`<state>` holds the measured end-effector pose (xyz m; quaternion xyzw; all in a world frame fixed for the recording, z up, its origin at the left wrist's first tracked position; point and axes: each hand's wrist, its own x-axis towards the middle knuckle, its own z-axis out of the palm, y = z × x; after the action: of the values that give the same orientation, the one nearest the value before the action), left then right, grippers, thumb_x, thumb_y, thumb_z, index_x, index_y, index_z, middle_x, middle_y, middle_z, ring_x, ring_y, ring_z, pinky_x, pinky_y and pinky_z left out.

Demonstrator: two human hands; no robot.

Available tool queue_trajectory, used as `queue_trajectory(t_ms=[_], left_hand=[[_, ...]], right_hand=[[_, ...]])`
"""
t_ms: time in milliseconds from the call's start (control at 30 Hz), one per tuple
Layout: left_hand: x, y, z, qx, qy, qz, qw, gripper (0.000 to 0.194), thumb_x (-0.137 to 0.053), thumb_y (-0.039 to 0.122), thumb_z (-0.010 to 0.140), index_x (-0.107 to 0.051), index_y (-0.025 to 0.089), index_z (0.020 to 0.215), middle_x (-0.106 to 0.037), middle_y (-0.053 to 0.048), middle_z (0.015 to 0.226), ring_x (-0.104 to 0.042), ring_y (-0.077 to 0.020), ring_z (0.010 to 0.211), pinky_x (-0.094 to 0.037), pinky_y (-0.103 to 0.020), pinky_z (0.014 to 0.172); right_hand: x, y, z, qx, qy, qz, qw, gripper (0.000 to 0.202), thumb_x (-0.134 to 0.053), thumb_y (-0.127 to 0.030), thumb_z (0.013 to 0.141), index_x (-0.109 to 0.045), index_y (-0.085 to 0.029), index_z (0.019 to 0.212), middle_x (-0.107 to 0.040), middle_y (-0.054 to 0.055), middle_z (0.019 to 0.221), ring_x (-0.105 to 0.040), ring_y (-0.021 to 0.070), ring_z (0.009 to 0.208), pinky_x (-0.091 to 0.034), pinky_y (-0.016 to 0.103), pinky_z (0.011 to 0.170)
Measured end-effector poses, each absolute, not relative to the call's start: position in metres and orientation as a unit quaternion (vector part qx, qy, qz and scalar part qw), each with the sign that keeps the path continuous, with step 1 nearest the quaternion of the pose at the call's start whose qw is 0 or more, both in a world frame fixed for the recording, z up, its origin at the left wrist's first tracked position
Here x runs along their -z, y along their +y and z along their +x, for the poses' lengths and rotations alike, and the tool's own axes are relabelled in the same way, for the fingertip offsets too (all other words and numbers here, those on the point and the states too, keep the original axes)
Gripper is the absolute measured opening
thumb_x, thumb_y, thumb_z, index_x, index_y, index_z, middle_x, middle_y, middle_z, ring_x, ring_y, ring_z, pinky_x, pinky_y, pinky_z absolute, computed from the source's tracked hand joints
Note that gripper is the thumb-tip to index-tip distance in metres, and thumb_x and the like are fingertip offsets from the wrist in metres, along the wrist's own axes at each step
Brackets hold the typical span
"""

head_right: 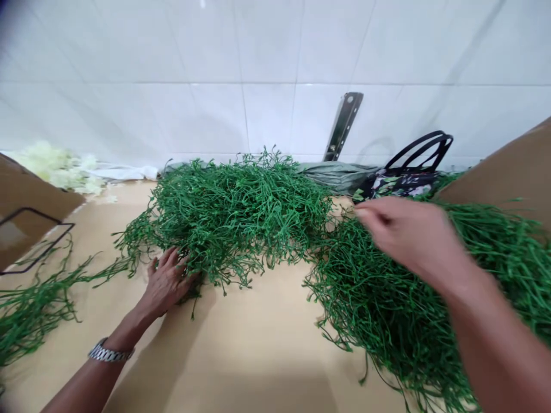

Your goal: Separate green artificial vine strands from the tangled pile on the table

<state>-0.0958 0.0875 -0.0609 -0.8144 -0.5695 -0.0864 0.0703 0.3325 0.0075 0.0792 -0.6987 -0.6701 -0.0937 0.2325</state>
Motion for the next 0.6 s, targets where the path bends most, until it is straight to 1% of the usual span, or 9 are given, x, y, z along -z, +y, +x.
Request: queue_trajectory(t_ms=[67, 100, 167, 200, 267, 333, 433, 533, 600], left_hand=[[0.061, 0.081, -0.105, 0.103, -0.561, -0.819, 0.061, 0.04, -0.038, 0.034, 0.083, -0.056, 0.018, 0.116, -0.048, -0.017, 0.128, -0.035, -0.0324, 0.124, -0.024, -0.056, 0.098], [0.062, 0.076, -0.11, 0.114, -0.555, -0.822, 0.055, 0.04, -0.038, 0.033, 0.083, -0.056, 0.019, 0.115, -0.048, -0.015, 0.129, -0.035, -0.032, 0.124, -0.025, -0.055, 0.098], [0.061, 0.066, -0.121, 0.139, -0.54, -0.829, 0.045, 0.038, -0.038, 0.032, 0.083, -0.056, 0.021, 0.115, -0.048, -0.013, 0.13, -0.034, -0.0309, 0.125, -0.027, -0.054, 0.097], [0.06, 0.061, -0.125, 0.154, -0.533, -0.831, 0.041, 0.037, -0.038, 0.031, 0.083, -0.056, 0.021, 0.114, -0.048, -0.012, 0.129, -0.035, -0.0305, 0.124, -0.029, -0.053, 0.097], [0.055, 0.051, -0.129, 0.185, -0.526, -0.829, 0.046, 0.034, -0.04, 0.03, 0.082, -0.056, 0.021, 0.111, -0.052, -0.012, 0.124, -0.04, -0.0298, 0.12, -0.035, -0.05, 0.095], [0.045, 0.042, -0.126, 0.219, -0.524, -0.821, 0.068, 0.03, -0.042, 0.028, 0.082, -0.056, 0.021, 0.108, -0.056, -0.012, 0.116, -0.046, -0.0292, 0.113, -0.037, -0.049, 0.093], [0.02, 0.034, -0.108, 0.282, -0.494, -0.816, 0.106, 0.033, -0.046, 0.024, 0.08, -0.05, 0.024, 0.113, -0.057, -0.011, 0.112, -0.051, -0.0272, 0.107, -0.034, -0.05, 0.097], [-0.006, 0.036, -0.078, 0.322, -0.425, -0.839, 0.109, 0.043, -0.048, 0.022, 0.08, -0.042, 0.025, 0.123, -0.052, -0.011, 0.12, -0.047, -0.0251, 0.114, -0.027, -0.049, 0.103], [-0.014, 0.044, -0.057, 0.291, -0.39, -0.869, 0.092, 0.044, -0.047, 0.025, 0.082, -0.042, 0.024, 0.125, -0.048, -0.011, 0.126, -0.04, -0.026, 0.122, -0.022, -0.05, 0.106]], right_hand=[[-0.076, 0.037, 0.286, 0.057, -0.744, -0.637, 0.194, 0.027, -0.046, -0.037, 0.083, -0.067, -0.021, 0.091, -0.068, 0.006, 0.094, -0.061, 0.0204, 0.085, -0.042, 0.03, 0.07], [-0.075, 0.054, 0.265, 0.043, -0.764, -0.618, 0.183, 0.029, -0.044, -0.036, 0.084, -0.066, -0.02, 0.095, -0.067, 0.006, 0.095, -0.061, 0.0205, 0.083, -0.042, 0.03, 0.069], [-0.072, 0.088, 0.235, 0.005, -0.752, -0.633, 0.182, 0.035, -0.04, -0.041, 0.085, -0.065, -0.019, 0.095, -0.068, 0.006, 0.082, -0.061, 0.0198, 0.073, -0.04, 0.029, 0.062], [-0.07, 0.104, 0.226, -0.012, -0.735, -0.654, 0.178, 0.039, -0.04, -0.047, 0.084, -0.065, -0.018, 0.089, -0.067, 0.007, 0.078, -0.06, 0.0205, 0.07, -0.039, 0.029, 0.06], [-0.065, 0.132, 0.216, -0.041, -0.701, -0.694, 0.16, 0.042, -0.049, -0.054, 0.075, -0.064, -0.015, 0.073, -0.064, 0.011, 0.07, -0.058, 0.0234, 0.068, -0.037, 0.03, 0.059], [-0.059, 0.149, 0.214, -0.059, -0.689, -0.705, 0.156, 0.032, -0.059, -0.046, 0.067, -0.061, -0.014, 0.062, -0.062, 0.011, 0.064, -0.057, 0.0234, 0.067, -0.036, 0.03, 0.058], [-0.056, 0.158, 0.219, -0.071, -0.693, -0.689, 0.2, 0.015, -0.057, -0.03, 0.066, -0.059, -0.016, 0.063, -0.061, 0.006, 0.063, -0.055, 0.0177, 0.062, -0.036, 0.027, 0.057], [-0.063, 0.153, 0.222, -0.079, -0.694, -0.661, 0.275, 0.013, -0.048, -0.027, 0.07, -0.055, -0.016, 0.071, -0.059, 0.002, 0.066, -0.051, 0.0131, 0.06, -0.036, 0.024, 0.054], [-0.071, 0.145, 0.22, -0.079, -0.694, -0.638, 0.324, 0.015, -0.043, -0.028, 0.074, -0.051, -0.016, 0.076, -0.057, 0.002, 0.071, -0.051, 0.0116, 0.062, -0.039, 0.023, 0.055]])
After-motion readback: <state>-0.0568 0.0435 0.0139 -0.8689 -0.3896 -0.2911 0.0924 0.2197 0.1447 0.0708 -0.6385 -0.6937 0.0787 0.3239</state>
